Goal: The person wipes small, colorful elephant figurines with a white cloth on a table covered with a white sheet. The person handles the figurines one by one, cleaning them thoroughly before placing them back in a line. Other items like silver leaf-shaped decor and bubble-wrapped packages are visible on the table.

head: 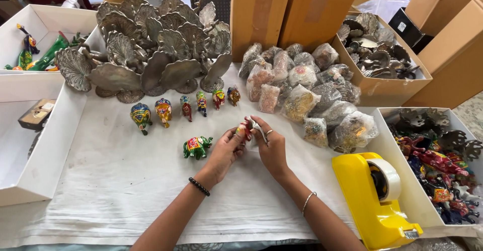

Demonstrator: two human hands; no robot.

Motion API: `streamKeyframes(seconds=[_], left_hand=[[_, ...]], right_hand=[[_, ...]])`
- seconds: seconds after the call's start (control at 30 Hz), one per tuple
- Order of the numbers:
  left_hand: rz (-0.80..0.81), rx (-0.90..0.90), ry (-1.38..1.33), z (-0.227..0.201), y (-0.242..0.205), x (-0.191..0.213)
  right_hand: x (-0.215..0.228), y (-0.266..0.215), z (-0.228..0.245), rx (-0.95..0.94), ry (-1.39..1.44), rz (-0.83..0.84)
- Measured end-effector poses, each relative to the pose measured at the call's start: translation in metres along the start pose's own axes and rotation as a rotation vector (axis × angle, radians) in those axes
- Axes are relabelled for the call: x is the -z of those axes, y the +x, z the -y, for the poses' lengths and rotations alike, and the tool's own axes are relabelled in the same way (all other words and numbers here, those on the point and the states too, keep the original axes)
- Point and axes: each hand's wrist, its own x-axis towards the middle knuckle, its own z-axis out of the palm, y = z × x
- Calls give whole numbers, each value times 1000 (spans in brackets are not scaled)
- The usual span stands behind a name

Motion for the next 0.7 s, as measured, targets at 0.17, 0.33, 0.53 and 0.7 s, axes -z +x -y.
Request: streamKeyframes(seconds=[0.17,0.33,0.53,0.7], left_hand=[[-52,60,-193,21,25,31],[-64,46,15,45,33,38],[91,35,139,12,9,12],[111,47,73,4,6,12]], right_hand=[[4,3,18,647,-279,157],[1,-3,23,613,-343,204],[6,4,-10,220,26,233],[14,11,-9,-160,628,183]])
